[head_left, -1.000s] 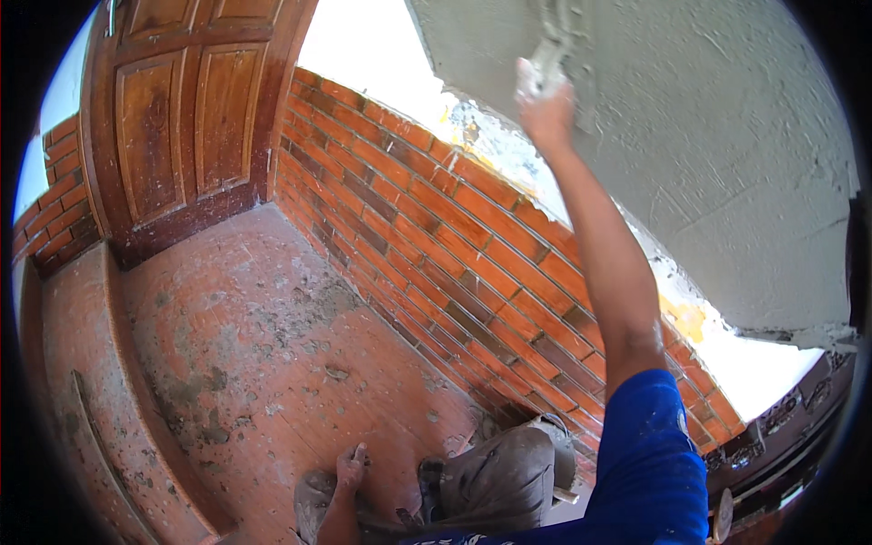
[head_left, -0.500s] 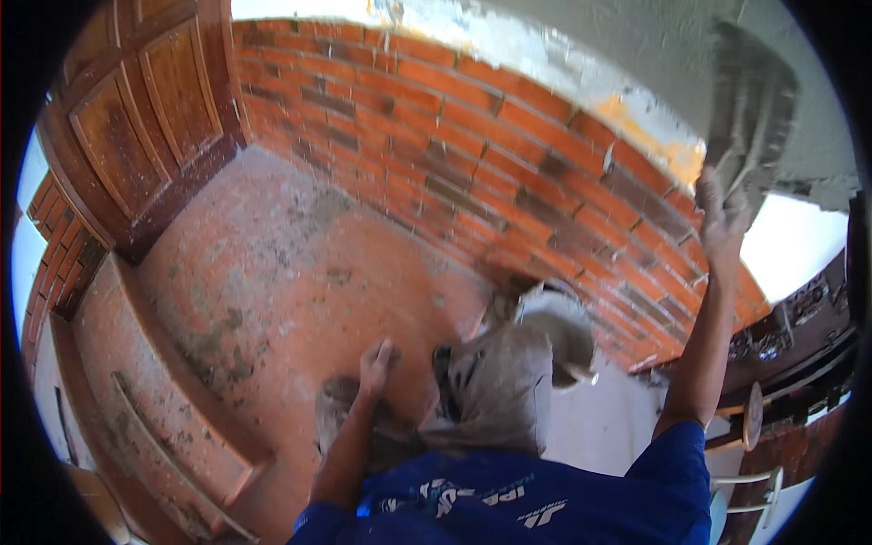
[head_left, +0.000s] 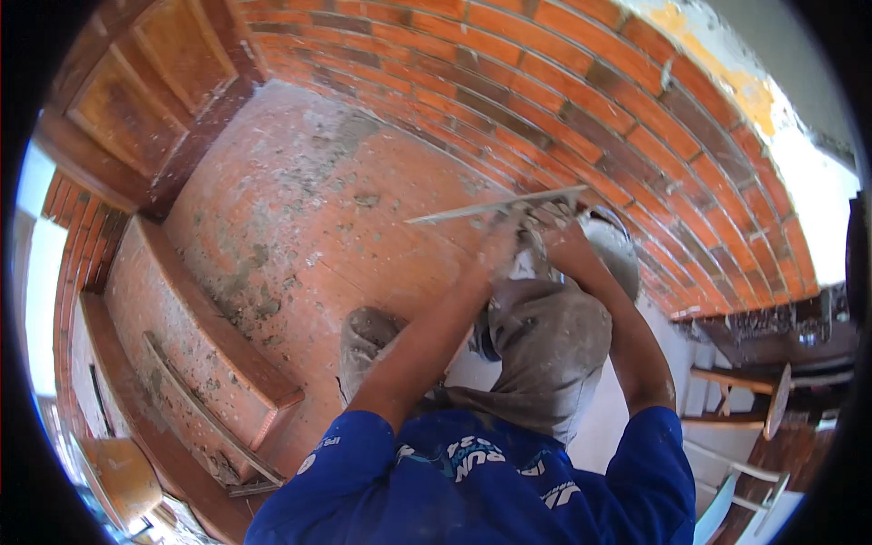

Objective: The person scoops plaster from a bucket onto a hawk using a trowel and applies and smooths the plaster onto the angled overhead wall surface using trowels.

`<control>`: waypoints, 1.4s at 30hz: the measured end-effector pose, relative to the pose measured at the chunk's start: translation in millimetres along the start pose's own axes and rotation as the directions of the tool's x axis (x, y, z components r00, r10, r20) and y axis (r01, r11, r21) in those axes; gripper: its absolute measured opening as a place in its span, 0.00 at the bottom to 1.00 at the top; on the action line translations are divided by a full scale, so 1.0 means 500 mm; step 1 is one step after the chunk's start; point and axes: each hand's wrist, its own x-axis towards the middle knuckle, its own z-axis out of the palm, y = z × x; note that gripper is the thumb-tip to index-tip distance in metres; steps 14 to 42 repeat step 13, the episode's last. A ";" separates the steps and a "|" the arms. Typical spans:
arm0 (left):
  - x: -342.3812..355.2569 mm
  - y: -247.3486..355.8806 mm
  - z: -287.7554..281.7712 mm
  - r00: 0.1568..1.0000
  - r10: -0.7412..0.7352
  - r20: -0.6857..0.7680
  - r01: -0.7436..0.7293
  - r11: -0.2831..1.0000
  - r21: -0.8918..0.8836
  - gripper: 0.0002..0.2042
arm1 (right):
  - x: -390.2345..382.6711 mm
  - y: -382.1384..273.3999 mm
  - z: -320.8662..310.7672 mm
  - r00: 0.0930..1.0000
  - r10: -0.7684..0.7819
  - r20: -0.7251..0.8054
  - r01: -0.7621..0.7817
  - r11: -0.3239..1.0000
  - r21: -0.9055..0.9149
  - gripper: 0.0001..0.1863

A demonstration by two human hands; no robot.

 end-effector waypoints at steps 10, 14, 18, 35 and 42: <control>-0.078 0.133 -0.175 0.972 -0.045 -0.231 0.026 0.996 -0.088 0.15 | -0.354 0.159 0.040 0.135 0.784 0.607 -0.748 0.482 -0.456 0.32; -0.082 0.123 -0.213 0.977 0.105 -0.185 -0.103 0.994 0.021 0.15 | -0.381 0.152 0.053 0.085 0.741 0.666 -0.762 0.479 -0.436 0.35; -0.082 0.123 -0.213 0.977 0.105 -0.185 -0.103 0.994 0.021 0.15 | -0.381 0.152 0.053 0.085 0.741 0.666 -0.762 0.479 -0.436 0.35; -0.082 0.123 -0.213 0.977 0.105 -0.185 -0.103 0.994 0.021 0.15 | -0.381 0.152 0.053 0.085 0.741 0.666 -0.762 0.479 -0.436 0.35; -0.082 0.123 -0.213 0.977 0.105 -0.185 -0.103 0.994 0.021 0.15 | -0.381 0.152 0.053 0.085 0.741 0.666 -0.762 0.479 -0.436 0.35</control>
